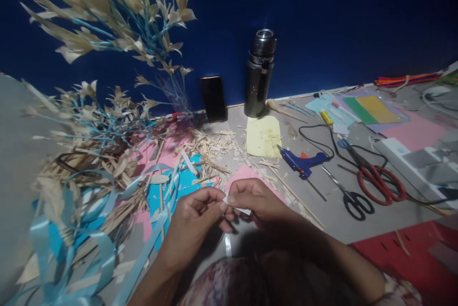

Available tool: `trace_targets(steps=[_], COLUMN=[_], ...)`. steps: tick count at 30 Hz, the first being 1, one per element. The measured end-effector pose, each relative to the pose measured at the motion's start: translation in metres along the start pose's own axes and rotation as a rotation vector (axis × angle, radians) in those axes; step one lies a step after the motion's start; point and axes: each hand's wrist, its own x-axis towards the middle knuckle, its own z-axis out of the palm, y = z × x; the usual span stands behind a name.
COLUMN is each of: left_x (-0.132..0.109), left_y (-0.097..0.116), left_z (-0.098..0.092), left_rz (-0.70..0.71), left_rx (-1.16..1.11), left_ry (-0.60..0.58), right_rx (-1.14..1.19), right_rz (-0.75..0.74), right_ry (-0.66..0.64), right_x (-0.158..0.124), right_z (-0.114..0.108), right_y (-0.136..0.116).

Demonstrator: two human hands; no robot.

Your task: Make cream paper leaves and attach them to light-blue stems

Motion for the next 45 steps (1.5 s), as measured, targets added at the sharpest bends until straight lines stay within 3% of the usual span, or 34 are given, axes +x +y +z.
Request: trace_targets(steps=[15, 22, 27, 34, 40, 45], left_x=[0.004, 0.007, 0.006, 0.004, -0.001, -0.006], left_y=[-0.007, -0.006, -0.004, -0.006, -0.015, -0.012], left_z=[0.0, -0.001, -0.003, 0.002, 0.002, 0.002], left_rz=[-0.013, -0.124, -0.152, -0.013, -0.004, 0.039], left_rx=[-0.136, -0.366, -0.43, -0.284, -0.278, -0.123], left_ry=[-0.002, -0.029, -0.067, 0.104, 0.031, 0.083], right_rx=[-0.029, -0.157, -0.101, -0.093, -0.034, -0.048], right_rz=[0.071, 0.018, -0.053, -0.03, -0.056, -0.036], right_ry=[-0.016, -0.025, -0.043, -0.007, -0.073, -0.012], right_x=[0.001, -0.002, -0.002, 0.0, 0.001, 0.001], right_z=[0.001, 0.003, -0.003, -0.003, 0.001, -0.001], right_y=[0.001, -0.001, 0.005, 0.007, 0.007, 0.01])
